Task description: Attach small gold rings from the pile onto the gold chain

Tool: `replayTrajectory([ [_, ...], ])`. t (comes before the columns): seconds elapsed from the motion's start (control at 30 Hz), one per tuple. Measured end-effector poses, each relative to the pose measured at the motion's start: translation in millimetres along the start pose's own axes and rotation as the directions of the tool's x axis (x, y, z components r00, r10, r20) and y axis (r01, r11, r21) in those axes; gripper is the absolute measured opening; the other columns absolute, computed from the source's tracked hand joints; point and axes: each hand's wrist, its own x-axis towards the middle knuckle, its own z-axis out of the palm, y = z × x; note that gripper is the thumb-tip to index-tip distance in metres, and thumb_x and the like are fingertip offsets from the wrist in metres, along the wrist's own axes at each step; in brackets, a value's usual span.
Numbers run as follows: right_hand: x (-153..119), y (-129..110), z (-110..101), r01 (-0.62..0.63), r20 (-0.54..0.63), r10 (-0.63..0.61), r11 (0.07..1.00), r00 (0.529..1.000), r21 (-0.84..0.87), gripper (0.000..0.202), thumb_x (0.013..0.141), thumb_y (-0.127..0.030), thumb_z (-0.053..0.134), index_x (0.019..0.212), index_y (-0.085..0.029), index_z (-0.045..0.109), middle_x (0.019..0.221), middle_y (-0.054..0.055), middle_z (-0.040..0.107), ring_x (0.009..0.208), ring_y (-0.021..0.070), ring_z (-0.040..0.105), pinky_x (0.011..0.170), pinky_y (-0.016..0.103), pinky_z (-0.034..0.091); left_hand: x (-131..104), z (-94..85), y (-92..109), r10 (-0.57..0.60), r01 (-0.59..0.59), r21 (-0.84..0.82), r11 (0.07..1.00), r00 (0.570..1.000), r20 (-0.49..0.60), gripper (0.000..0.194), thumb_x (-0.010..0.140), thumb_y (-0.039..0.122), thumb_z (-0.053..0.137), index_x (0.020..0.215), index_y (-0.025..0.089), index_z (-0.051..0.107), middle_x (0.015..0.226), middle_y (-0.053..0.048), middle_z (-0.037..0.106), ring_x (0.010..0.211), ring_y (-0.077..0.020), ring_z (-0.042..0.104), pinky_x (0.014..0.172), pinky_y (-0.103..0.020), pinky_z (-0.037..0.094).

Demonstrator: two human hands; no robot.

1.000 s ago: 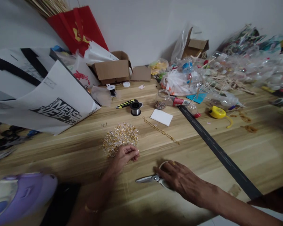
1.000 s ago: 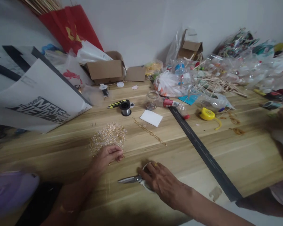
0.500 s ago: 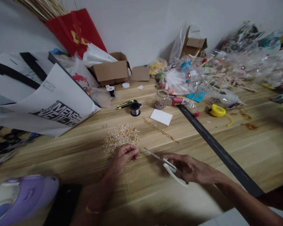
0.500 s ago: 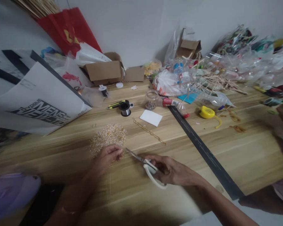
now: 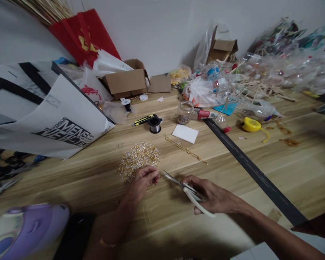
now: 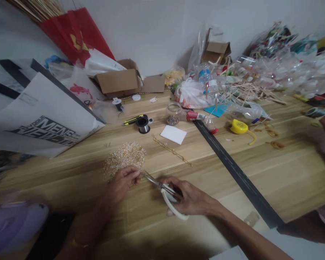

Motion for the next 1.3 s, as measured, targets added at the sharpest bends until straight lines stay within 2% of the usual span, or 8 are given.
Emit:
replayTrajectory([
  [0.13,3.6,-5.0,3.9,-0.043,-0.014,0.043,0.998,0.999,-0.045,0.058,0.062,-0.035,0.075,0.110,-0.018,0.049,0.078,-0.002,0.052,0.065,0.0107,0.045,0.058,0.021,0.039,1.7,-1.1,-4.6,0.001,-0.001,0.003,1.000,1.000,-0.003,0.023,0.060,0.028,0.075,0.070,0.012,0.062,0.059,0.000,0.061,0.052,-0.0087,0.054,0.052,-0.020,0.041],
  [0.27,9.1,-7.0,8.5,0.014,-0.018,-0.015,0.995,1.000,-0.096,0.061,0.063,-0.039,0.074,0.113,-0.017,0.048,0.078,-0.001,0.054,0.063,0.0108,0.045,0.056,0.021,0.038,3.2,-2.4,-9.1,0.028,-0.028,0.040,0.999,1.000,0.010,0.022,0.060,0.028,0.075,0.071,0.013,0.063,0.059,0.000,0.062,0.052,-0.0094,0.054,0.052,-0.021,0.042],
  [0.43,15.5,-8.2,10.3,0.059,-0.017,-0.062,0.987,0.998,-0.147,0.053,0.069,-0.037,0.069,0.113,-0.017,0.048,0.074,-0.003,0.053,0.060,0.0098,0.044,0.054,0.021,0.037,2.0,-2.3,-8.4,0.048,-0.061,0.145,0.988,0.995,0.093,0.016,0.066,0.026,0.069,0.073,0.012,0.065,0.058,0.000,0.061,0.052,-0.0095,0.053,0.052,-0.021,0.041],
  [0.53,18.7,-10.2,9.9,0.072,-0.017,-0.076,0.983,0.997,-0.169,0.047,0.071,-0.034,0.067,0.111,-0.016,0.049,0.069,-0.004,0.050,0.057,0.0089,0.042,0.053,0.020,0.035,1.4,-0.7,-6.0,0.044,-0.061,0.171,0.983,0.994,0.098,0.015,0.064,0.025,0.070,0.070,0.012,0.065,0.057,0.000,0.060,0.051,-0.0096,0.053,0.051,-0.021,0.041],
  [0.9,21.0,-3.6,10.1,0.035,-0.030,-0.039,0.993,0.999,-0.116,0.025,0.079,-0.026,0.056,0.102,-0.017,0.052,0.069,-0.004,0.046,0.058,0.0083,0.039,0.052,0.019,0.032,1.4,1.5,-3.1,0.023,-0.043,0.220,0.975,0.996,0.091,0.017,0.062,0.025,0.070,0.068,0.011,0.064,0.057,0.000,0.059,0.050,-0.0092,0.052,0.051,-0.021,0.042],
  [1.3,20.7,-0.3,10.7,0.058,-0.047,-0.065,0.990,0.997,-0.128,0.022,0.081,-0.022,0.052,0.102,-0.017,0.053,0.070,-0.002,0.049,0.058,0.0089,0.040,0.053,0.020,0.032,0.7,2.8,-3.3,0.019,-0.034,0.218,0.975,0.997,0.070,0.017,0.061,0.026,0.072,0.067,0.012,0.064,0.058,-0.001,0.060,0.051,-0.0096,0.052,0.052,-0.022,0.043],
])
